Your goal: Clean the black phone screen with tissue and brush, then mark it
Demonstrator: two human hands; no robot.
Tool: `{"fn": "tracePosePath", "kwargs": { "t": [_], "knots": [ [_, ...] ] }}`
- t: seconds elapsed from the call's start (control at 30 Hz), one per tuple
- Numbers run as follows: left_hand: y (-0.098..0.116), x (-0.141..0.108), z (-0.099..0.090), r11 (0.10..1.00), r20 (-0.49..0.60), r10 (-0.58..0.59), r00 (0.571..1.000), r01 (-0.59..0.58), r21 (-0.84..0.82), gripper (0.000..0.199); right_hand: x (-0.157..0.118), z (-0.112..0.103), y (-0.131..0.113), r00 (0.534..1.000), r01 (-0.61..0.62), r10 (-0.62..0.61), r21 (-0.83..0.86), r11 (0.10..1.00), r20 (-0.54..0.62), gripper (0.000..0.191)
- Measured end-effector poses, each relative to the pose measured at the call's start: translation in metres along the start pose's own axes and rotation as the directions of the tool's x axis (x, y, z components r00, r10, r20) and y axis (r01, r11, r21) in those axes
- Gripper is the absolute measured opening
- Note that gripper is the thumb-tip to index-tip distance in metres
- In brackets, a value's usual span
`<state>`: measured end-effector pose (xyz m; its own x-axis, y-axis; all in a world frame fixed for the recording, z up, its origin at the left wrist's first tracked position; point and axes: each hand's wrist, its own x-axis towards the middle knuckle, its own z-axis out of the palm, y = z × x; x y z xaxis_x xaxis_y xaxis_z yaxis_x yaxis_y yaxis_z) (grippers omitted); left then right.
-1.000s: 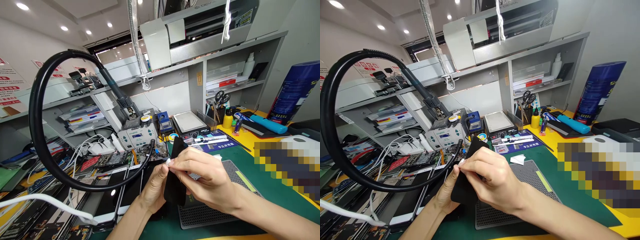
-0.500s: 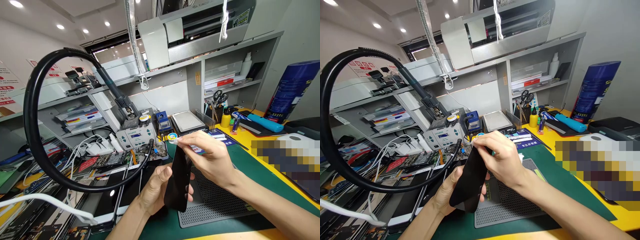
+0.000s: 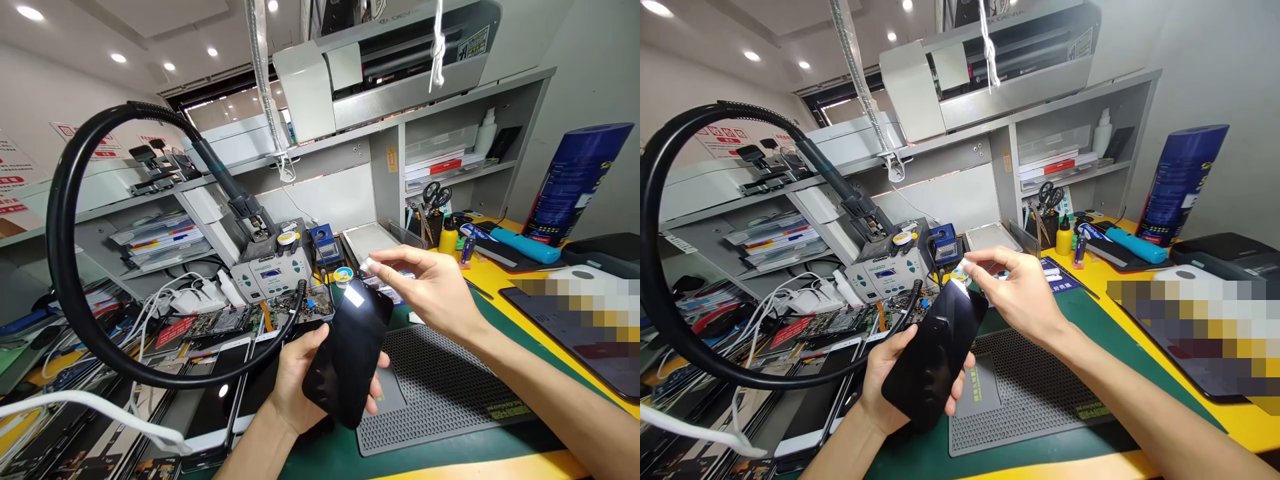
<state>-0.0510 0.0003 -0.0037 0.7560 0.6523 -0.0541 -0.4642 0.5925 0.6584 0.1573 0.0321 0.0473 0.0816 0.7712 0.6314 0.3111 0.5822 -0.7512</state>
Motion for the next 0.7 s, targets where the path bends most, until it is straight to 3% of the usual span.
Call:
{"fn": "tracePosePath", "kwargs": {
  "t": [0.1, 0.3, 0.7],
  "knots": [
    [-0.0006, 0.0005, 0.0002, 1.000, -0.008, 0.002, 1.000, -0.002, -0.001, 0.070, -0.0018, 0.0010, -0.0006, 0.996, 0.051, -0.053, 0.030, 0.998, 0.073, 0.015],
    [-0.0007, 0.0010, -0.0013, 1.000, -0.020, 0.014, 1.000, -0.013, 0.024, 0.071, -0.0045, 0.0030, 0.0064, 0.949, 0.287, -0.278, -0.045, 0.957, 0.149, 0.013],
    [0.0062, -0.0016, -0.0006, 0.994, -0.050, 0.104, 0.993, -0.102, 0.049, 0.065, -0.0001, -0.0021, 0.0083, 0.929, 0.352, -0.332, -0.114, 0.929, 0.163, 0.013]
  ]
}}
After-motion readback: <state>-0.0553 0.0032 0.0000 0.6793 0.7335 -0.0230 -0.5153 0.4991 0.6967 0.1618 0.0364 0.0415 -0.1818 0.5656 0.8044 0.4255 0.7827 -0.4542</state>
